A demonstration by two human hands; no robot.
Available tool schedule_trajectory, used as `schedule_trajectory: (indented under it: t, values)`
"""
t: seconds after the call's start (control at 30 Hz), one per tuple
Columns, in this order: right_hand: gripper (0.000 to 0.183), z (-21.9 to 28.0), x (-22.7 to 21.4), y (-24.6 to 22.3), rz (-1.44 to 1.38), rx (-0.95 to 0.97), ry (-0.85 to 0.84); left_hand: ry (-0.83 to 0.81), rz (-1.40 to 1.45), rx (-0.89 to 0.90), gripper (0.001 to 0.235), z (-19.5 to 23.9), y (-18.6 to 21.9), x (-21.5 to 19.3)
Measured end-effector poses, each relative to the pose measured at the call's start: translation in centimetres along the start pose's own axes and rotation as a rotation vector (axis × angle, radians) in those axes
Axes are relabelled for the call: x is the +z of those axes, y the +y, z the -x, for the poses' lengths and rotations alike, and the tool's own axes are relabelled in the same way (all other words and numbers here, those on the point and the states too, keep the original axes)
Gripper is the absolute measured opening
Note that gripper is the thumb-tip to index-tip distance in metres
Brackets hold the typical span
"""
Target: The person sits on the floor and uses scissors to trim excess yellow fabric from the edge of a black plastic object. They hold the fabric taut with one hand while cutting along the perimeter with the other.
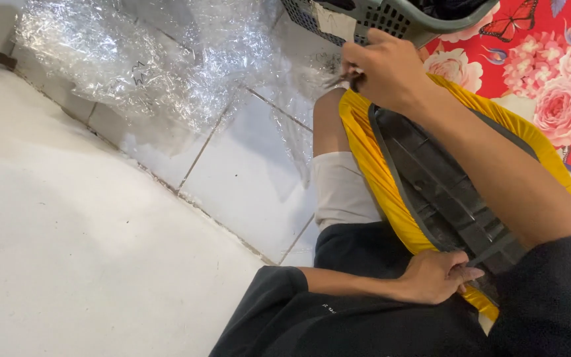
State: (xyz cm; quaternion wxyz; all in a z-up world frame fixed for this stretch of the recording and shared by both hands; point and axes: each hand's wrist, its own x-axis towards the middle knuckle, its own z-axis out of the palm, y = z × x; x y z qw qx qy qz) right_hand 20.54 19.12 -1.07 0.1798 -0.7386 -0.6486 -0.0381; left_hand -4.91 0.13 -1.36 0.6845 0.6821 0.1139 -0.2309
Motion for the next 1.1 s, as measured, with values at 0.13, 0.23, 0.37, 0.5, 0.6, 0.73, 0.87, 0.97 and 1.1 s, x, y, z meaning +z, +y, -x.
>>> schedule_trajectory:
  t: [0.13, 0.23, 0.37, 0.5, 0.6, 0.73, 0.87, 0.97, 1.1]
  values:
    - [0.037, -4.6, 4.2, -0.1, 0.349, -0.034, -0.251, -0.013, 0.044, 0.003, 0.025, -1.1, -3.6, 1.8]
    - [0.017, -5.7, 6.6, 0.5, 0.462, -0.02, -0.282, 0.087, -0.075, 0.158, 0.025, -1.5, -5.4, 2.6]
    - [0.034, -6.2, 7.2, 1.3, 0.436, 0.031, -0.296, 0.099, -0.01, 0.237, 0.017, -2.1, -6.8, 3.2]
    - [0.05, -6.1, 4.9, 1.2, 0.116, 0.219, -0.366, 0.022, 0.056, 0.177, 0.016, -1.6, -5.4, 2.2]
    - [0.032, -5.3, 4.1, 1.6, 0.161, 0.178, -0.296, 0.07, -0.021, 0.148, 0.029, -1.3, -4.4, 2.2]
    - [0.024, -3.0, 2.9, 2.3, 0.234, 0.101, -0.146, 0.014, 0.03, 0.012, 0.03, -0.5, -2.4, 1.2]
    - [0.032, 2.8, -3.9, 0.2, 0.067, 0.127, -0.291, 0.016, 0.046, 0.046, 0.035, -0.3, -2.6, 1.1]
    - [0.036, 10.3, -9.2, -0.4, -0.05, 0.271, -0.386, 0.004, 0.084, 0.037, 0.029, 0.1, -2.1, 0.9]
    - [0.02, 22.1, -15.8, -2.0, -0.198, 0.686, -0.315, 0.159, -0.027, 0.232, 0.028, -0.9, -4.8, 2.6]
